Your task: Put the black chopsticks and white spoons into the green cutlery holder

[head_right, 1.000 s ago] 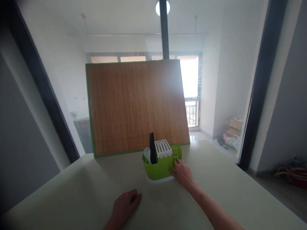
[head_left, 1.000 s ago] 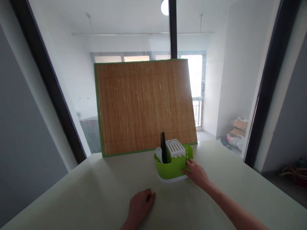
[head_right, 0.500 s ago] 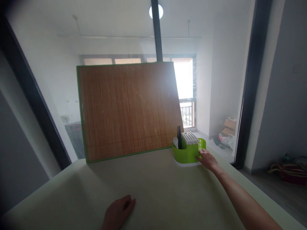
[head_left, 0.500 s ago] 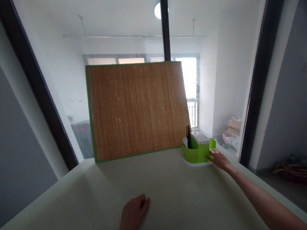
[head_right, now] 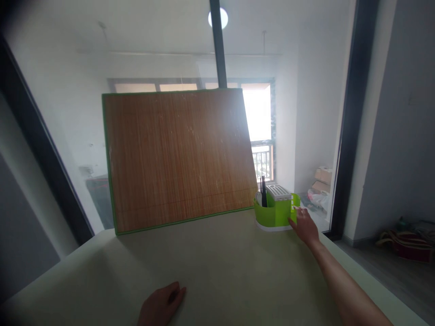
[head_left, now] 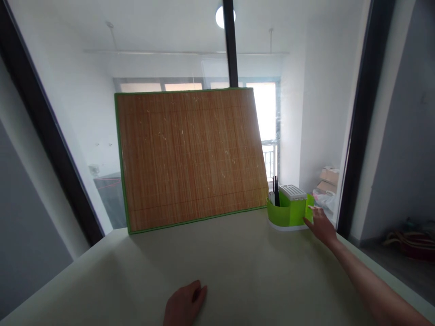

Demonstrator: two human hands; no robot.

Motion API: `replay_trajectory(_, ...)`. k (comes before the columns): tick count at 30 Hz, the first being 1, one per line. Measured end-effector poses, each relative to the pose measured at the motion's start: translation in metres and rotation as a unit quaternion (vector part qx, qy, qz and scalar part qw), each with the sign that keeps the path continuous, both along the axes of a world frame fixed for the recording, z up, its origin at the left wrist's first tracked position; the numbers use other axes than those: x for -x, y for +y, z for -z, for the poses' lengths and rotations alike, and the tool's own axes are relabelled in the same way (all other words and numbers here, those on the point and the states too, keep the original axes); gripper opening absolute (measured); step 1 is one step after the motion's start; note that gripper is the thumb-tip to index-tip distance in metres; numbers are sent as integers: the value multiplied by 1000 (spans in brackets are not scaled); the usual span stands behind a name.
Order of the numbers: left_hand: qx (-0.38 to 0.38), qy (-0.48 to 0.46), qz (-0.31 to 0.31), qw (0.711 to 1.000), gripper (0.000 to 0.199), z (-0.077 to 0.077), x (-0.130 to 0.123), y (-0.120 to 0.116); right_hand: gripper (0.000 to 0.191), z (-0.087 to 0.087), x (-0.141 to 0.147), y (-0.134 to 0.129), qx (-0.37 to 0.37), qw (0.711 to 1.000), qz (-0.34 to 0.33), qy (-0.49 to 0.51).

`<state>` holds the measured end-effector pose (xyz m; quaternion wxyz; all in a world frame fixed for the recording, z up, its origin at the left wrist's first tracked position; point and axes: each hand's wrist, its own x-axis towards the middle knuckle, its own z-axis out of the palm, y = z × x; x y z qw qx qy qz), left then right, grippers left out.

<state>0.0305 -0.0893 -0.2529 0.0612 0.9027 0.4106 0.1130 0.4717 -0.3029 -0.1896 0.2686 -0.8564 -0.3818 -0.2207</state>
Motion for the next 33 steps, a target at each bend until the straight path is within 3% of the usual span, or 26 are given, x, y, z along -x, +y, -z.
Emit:
replay_trajectory(4,5,0,4,1000,41,0,0,1,38,22,46,3,-20,999,-16,-21)
replay_trajectory(7,7,4,2,1000,41,2,-1,2,22,39,105,18,21,990,-132,-37)
replay_trajectory(9,5,5,1,1000,41,3,-1,3,17,46,150,31,60,963,-259,-38)
replay_trajectory(11,-3,2,2,1000,41,4,-1,2,16,47,193,46,94,934,-339,-63)
replay_trajectory(13,-8,2,7,1000,40,4,-1,2,10,47,229,61,110,912,-379,-109)
replay_trajectory(16,-13,4,18,1000,38,5,-1,1,18,51,268,82,142,873,-435,-169)
replay_trajectory(22,-18,9,25,1000,37,11,-1,2,18,82,293,106,206,825,-473,-231)
replay_trajectory(25,-13,11,30,999,37,10,-1,0,20,88,293,108,215,830,-463,-226)
replay_trajectory(33,-3,18,27,999,36,7,-1,-1,32,83,291,105,227,840,-460,-175)
